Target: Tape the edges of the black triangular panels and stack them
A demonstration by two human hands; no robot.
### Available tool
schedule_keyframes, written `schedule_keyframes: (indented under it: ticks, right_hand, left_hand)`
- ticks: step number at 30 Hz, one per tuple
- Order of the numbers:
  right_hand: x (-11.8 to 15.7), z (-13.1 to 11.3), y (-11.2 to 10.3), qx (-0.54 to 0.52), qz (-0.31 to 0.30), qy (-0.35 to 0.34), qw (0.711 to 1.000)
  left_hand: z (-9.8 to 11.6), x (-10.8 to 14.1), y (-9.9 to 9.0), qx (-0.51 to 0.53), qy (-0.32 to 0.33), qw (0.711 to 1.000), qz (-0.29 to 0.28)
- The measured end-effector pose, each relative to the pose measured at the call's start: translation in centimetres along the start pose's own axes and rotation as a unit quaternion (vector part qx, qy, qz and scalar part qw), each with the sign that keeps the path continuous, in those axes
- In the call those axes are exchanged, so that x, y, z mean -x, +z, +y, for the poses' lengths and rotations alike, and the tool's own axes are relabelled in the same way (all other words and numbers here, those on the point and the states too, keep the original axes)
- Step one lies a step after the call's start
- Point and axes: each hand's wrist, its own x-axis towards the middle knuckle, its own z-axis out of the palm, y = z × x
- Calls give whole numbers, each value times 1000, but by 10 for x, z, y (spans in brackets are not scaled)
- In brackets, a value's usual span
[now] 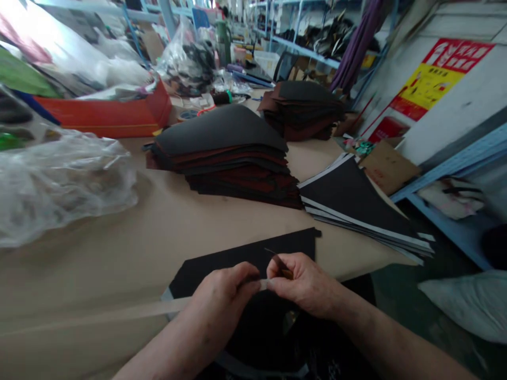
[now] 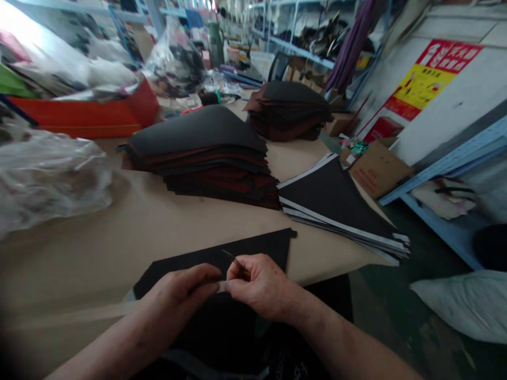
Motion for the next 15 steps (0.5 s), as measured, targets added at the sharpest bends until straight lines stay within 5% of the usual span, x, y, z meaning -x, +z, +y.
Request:
schedule_keyframes:
  ticks: [4, 7, 12, 15]
  right_hand:
    - [11, 6, -19, 13, 30, -8, 999]
    - [18, 8, -54, 25, 71, -14, 997]
    - [13, 15, -123, 98, 171, 42, 979]
    - [-1, 23, -140, 162, 181, 72, 967]
  left_hand:
    - [-1, -6, -4, -35, -4, 998, -50]
    - [-10, -9, -12, -57, -6, 998, -36]
    - [-41, -10, -41, -80, -64, 994, -40]
    - [-67, -10, -54, -84, -85, 992, -32]
